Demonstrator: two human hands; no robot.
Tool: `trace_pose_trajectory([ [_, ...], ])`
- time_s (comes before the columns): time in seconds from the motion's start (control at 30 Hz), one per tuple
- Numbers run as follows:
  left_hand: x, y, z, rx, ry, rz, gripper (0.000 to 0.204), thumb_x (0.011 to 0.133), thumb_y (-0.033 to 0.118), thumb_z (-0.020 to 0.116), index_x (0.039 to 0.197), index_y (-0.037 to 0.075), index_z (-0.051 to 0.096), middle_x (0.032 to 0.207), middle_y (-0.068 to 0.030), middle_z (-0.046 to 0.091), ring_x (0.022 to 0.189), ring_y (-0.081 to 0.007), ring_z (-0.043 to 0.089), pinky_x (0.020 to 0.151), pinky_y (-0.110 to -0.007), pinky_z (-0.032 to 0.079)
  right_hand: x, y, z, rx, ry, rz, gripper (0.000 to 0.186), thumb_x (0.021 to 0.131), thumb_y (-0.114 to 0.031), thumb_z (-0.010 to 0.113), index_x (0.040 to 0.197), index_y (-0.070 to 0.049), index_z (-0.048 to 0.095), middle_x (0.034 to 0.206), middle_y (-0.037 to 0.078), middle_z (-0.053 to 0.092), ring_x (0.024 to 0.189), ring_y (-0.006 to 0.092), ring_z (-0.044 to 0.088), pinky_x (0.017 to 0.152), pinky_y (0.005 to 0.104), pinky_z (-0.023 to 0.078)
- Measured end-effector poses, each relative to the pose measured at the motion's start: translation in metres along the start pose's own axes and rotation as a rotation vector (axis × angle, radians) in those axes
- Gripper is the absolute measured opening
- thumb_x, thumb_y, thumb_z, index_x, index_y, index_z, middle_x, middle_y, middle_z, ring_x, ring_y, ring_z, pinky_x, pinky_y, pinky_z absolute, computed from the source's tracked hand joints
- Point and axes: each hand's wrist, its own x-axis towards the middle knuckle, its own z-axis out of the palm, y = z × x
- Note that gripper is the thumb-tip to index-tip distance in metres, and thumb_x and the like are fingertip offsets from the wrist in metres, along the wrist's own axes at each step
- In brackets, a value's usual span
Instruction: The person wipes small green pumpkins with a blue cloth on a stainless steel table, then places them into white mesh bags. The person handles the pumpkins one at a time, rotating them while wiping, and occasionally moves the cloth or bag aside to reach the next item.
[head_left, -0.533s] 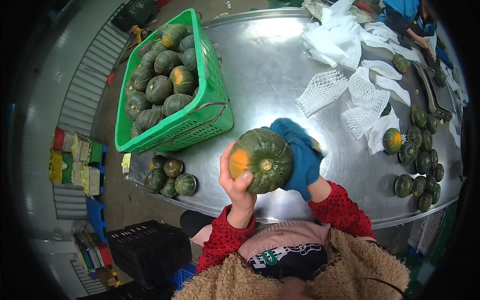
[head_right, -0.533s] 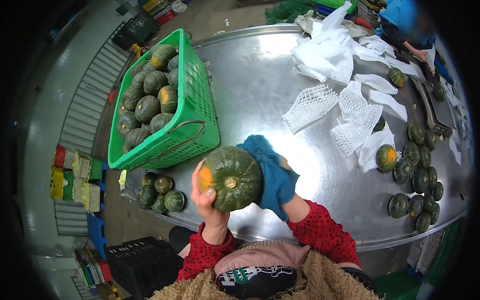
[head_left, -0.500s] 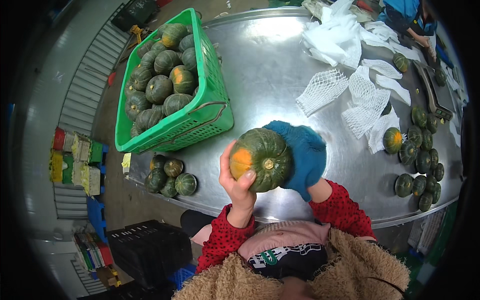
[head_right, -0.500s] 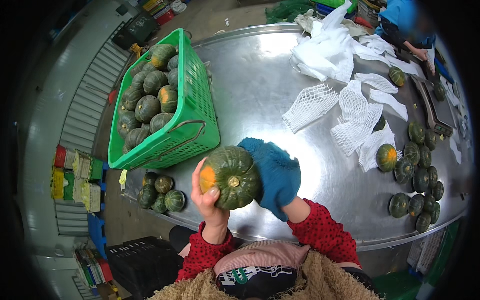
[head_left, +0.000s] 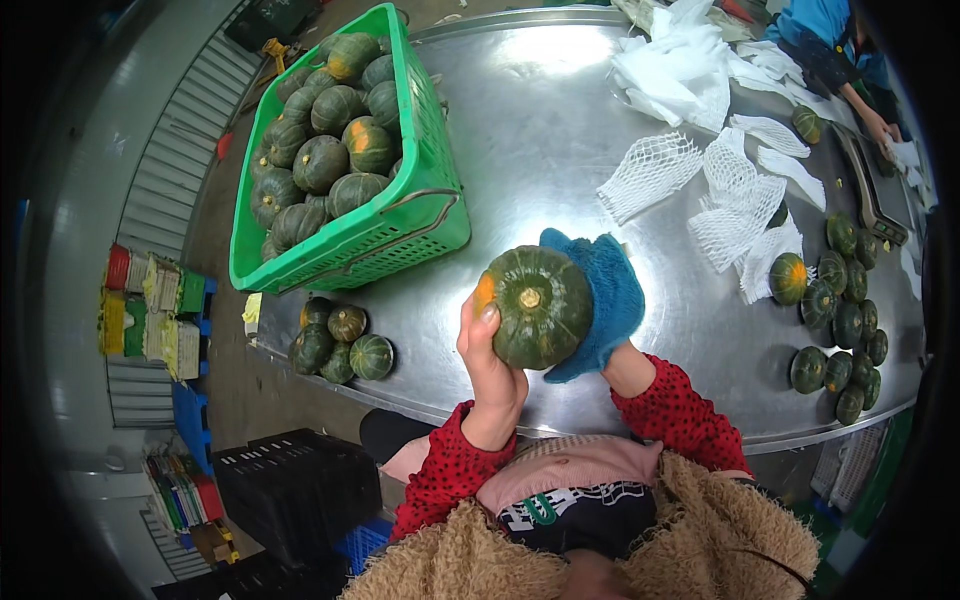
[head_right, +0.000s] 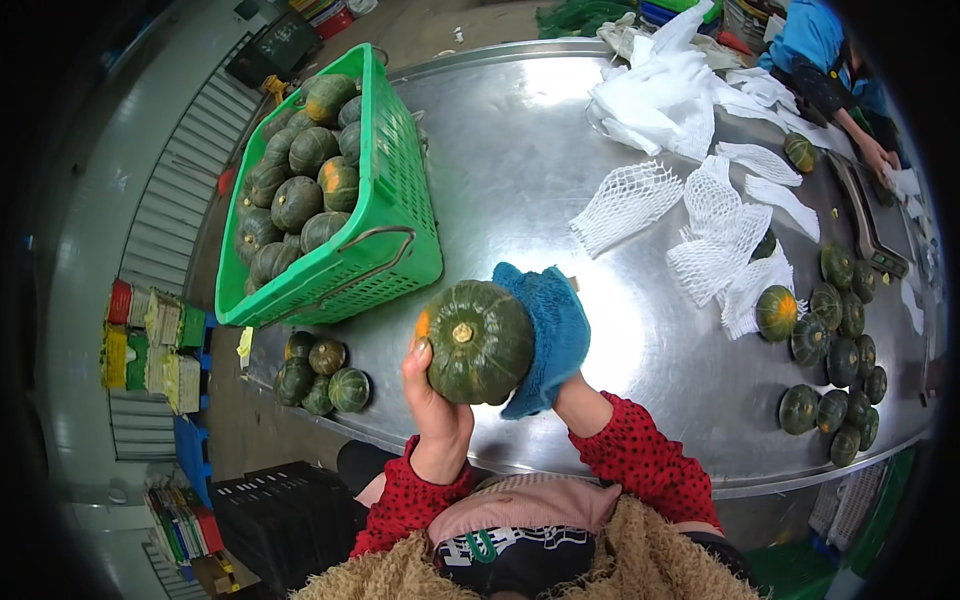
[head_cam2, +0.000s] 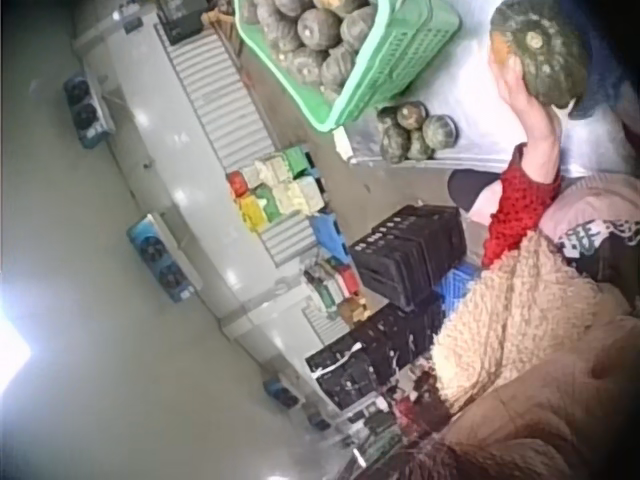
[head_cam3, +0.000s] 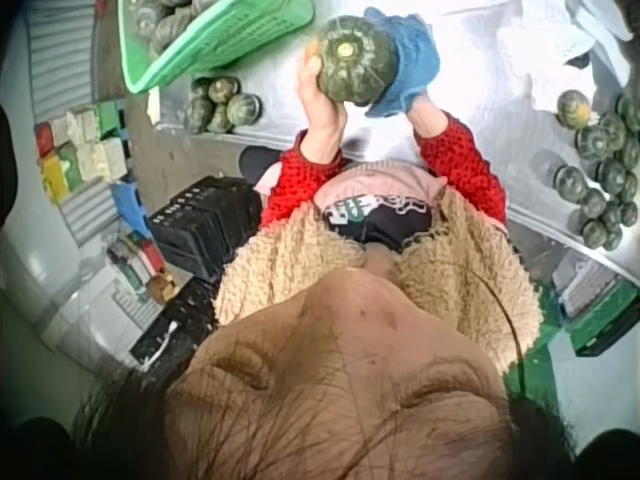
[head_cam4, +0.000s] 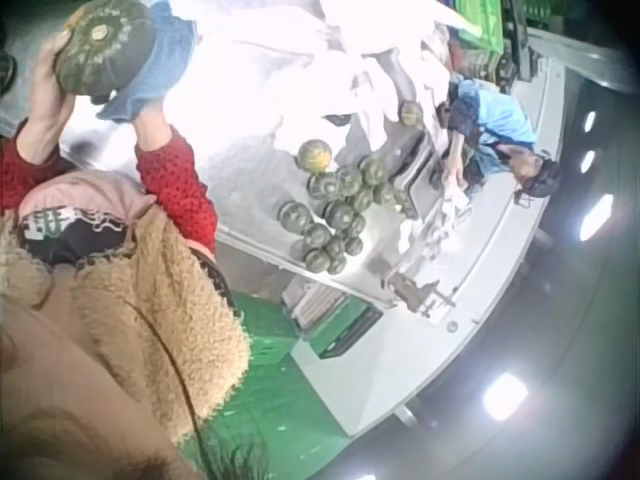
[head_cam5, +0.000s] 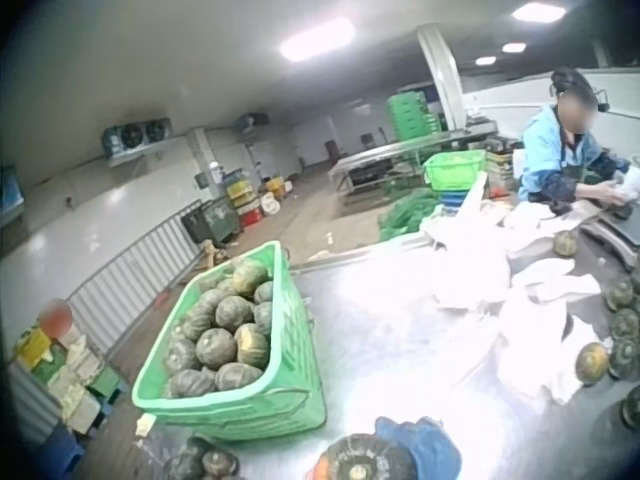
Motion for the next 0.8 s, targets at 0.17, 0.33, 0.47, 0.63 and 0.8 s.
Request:
trace_pose_trajectory([
  [0.17,0.003,-0.006,-0.003,-0.071,0.058,-0.049,0.045,0.09,0.031,0.052,0.121,-0.001,0.049,0.116,-0.0116,0.057,0.106,-0.0199,0.055,0.096,-0.034,0.042,-0.007,0.003,0.007,-1.067,-0.22,-0.437,0.059,0.093,-0.038,0.052,0.134,0.002,0.038,0.129,0.013,0.047,0.119,0.0244,0.046,0.106,0.034,0.032],
  [0.33,-0.001,-0.011,0.0,0.01,0.154,0.023,0.05,0.088,0.027,0.059,0.125,-0.001,0.044,0.117,-0.0126,0.054,0.107,-0.0201,0.053,0.097,-0.034,0.041,-0.008,-0.001,0.007,-1.268,-0.25,-0.446,0.076,0.08,-0.041,0.068,0.134,0.003,0.037,0.125,0.012,0.048,0.112,0.0253,0.05,0.103,0.0345,0.035],
  [0.47,-0.003,-0.018,-0.003,0.212,0.195,0.217,0.05,0.088,0.03,0.057,0.127,0.0,0.044,0.119,-0.0114,0.055,0.108,-0.0204,0.055,0.097,-0.035,0.042,-0.014,0.014,0.015,-0.688,0.078,-0.022,0.066,0.083,-0.007,0.068,0.138,-0.004,0.031,0.115,0.004,0.05,0.105,0.0121,0.052,0.092,0.025,0.044],
  [0.63,0.0,0.005,-0.001,-0.02,0.125,0.053,0.053,0.086,0.03,0.056,0.128,0.0,0.041,0.122,-0.0131,0.052,0.111,-0.022,0.053,0.099,-0.036,0.04,-0.024,0.007,0.013,-0.948,-0.17,-0.173,0.082,0.078,-0.013,0.076,0.142,-0.003,0.027,0.125,0.008,0.05,0.114,0.0152,0.051,0.096,0.0299,0.044],
  [0.8,-0.008,0.003,-0.005,-0.237,0.005,-0.301,0.047,0.093,0.039,0.043,0.121,0.003,0.052,0.117,-0.0082,0.059,0.108,-0.0206,0.056,0.095,-0.036,0.043,-0.023,0.008,-0.005,-0.578,-0.129,-0.162,0.074,0.085,-0.032,0.069,0.141,-0.002,0.03,0.128,0.008,0.052,0.112,0.02,0.055,0.096,0.0337,0.045],
])
